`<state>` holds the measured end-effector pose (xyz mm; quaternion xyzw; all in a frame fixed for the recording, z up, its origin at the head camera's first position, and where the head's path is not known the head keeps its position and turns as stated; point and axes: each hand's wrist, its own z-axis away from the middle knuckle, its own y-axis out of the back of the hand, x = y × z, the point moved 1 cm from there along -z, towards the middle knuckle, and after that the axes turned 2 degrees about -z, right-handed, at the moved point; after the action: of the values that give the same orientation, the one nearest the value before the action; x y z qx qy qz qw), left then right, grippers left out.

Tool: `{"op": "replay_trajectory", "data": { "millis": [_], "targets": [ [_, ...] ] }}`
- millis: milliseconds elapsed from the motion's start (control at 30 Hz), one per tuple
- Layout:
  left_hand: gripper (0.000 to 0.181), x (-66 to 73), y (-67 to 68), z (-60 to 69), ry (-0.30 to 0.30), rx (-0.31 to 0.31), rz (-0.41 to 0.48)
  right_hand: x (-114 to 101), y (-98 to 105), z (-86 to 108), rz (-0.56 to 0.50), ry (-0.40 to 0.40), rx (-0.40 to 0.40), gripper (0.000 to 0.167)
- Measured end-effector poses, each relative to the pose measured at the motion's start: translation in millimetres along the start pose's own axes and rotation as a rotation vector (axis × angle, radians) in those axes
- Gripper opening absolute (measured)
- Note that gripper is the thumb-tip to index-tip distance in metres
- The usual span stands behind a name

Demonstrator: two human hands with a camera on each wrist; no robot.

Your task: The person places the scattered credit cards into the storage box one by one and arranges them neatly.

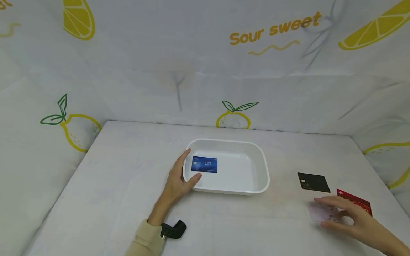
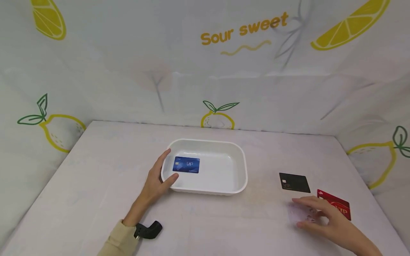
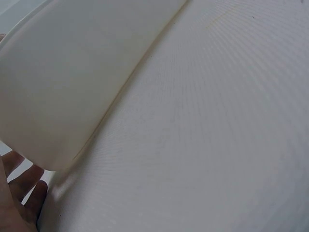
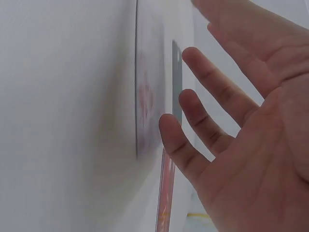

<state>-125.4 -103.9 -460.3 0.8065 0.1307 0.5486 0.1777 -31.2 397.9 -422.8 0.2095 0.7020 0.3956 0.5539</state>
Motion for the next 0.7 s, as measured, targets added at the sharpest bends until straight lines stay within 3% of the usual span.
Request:
{"op": "replay_trajectory", "data": {
  "millis": [400, 633, 700],
  "targets": [
    [0.087, -0.2, -0.8, 0.8, 0.029, -0.012, 0.006, 36.3, 7.9, 18.4, 0.092, -0.024, 0.024, 0.061],
    [0.087, -0.7, -0.4, 0.5, 0.020, -0.007, -0.005, 40.8, 12.9, 17.1, 0.191, -0.147, 0.022, 0.054],
    [0.087, -0.5, -0.3, 0.4, 0.021, -0.007, -0.007, 41.0, 10.6, 16.2, 0.170, -0.102, 0.045, 0.055]
  ]
}}
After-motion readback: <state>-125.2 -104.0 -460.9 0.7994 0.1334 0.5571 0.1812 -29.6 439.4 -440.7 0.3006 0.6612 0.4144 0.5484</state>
